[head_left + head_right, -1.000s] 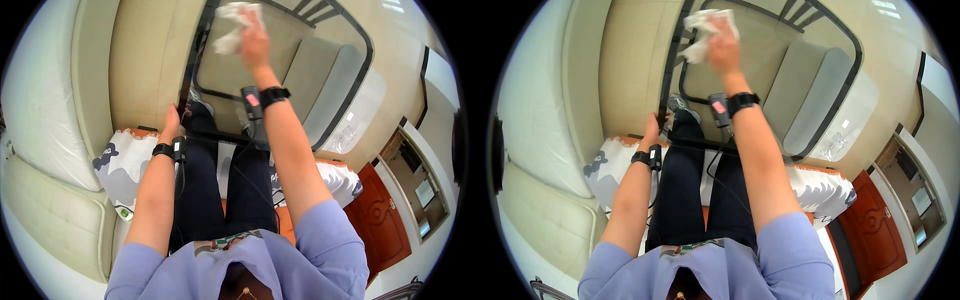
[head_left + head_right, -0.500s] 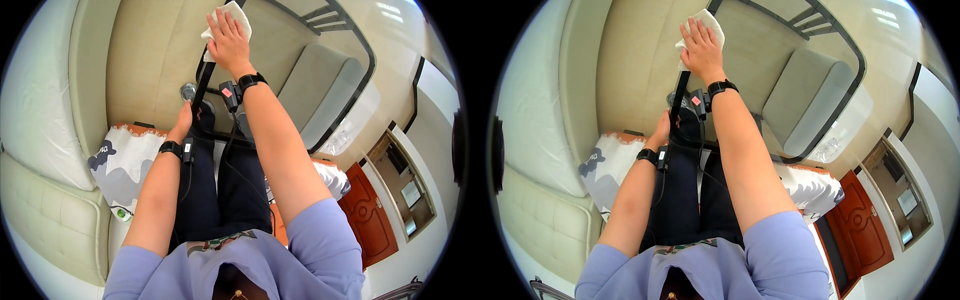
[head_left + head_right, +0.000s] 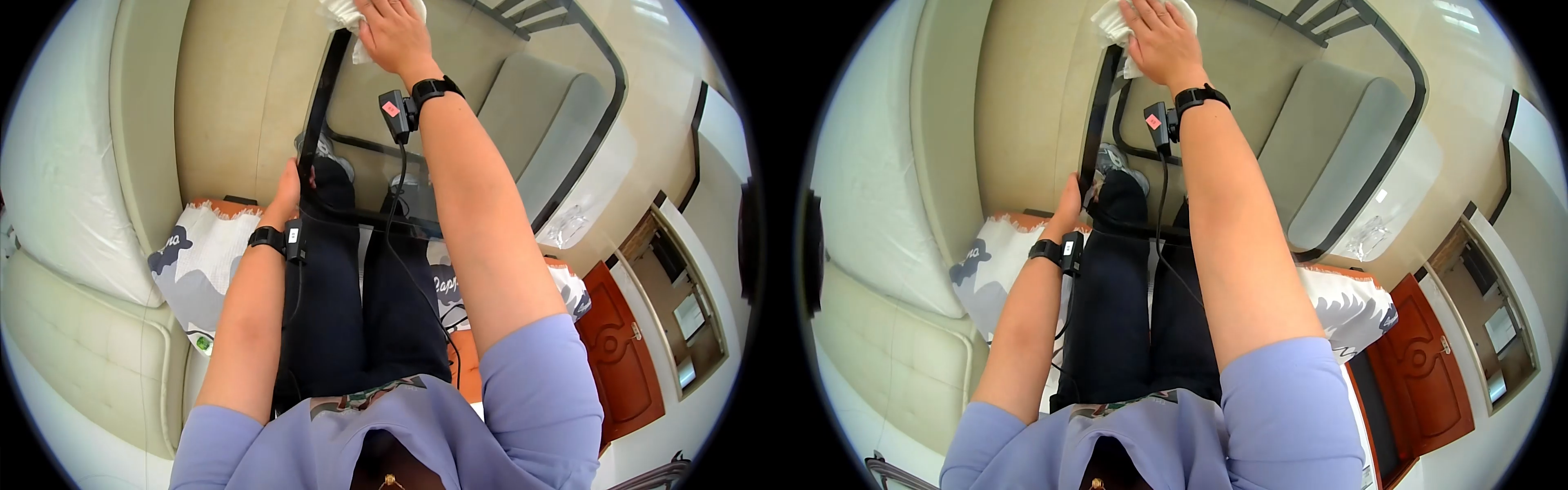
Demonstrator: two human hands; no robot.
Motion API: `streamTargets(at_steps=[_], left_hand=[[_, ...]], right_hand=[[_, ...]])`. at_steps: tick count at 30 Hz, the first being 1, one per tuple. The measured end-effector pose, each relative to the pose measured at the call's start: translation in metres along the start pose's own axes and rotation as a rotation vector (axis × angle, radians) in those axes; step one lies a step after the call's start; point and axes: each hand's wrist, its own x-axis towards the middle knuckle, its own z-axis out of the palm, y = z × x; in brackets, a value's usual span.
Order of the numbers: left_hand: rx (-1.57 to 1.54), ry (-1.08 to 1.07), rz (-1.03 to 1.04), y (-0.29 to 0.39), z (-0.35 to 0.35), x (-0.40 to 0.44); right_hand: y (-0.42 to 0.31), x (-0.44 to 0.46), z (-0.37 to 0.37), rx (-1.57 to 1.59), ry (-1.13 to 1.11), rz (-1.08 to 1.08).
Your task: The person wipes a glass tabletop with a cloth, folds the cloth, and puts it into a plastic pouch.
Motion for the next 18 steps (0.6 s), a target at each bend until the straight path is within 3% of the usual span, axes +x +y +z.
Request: streamTargets(at_steps=[5,8,10,12,18], left_hand=[[0.046,0.159,-0.035,0.007,0.007,-0.007],[-0.055,0.14,0.002,-0.044,-0.025,0.034],[0.006,0.093,0.068,-0.037,-0.021,0.027],[-0.08,0.228,0.007,-0.021,-0.008,0.017],[-0.074,0.358,-0.03,-0.02,-0.011,0.018]], right_hand=[[0.037,-0.031,-0.022,-0.093,0.02,0.128],[0.068,-0.063,-0.043,-0.11,0.012,0.225],[0.095,-0.086,-0.055,-0.115,0.031,0.258],[0.124,-0.113,-0.067,-0.168,0.069,0.324],[0.208,-0.217,-0.103,-0.182,0.131,0.461]])
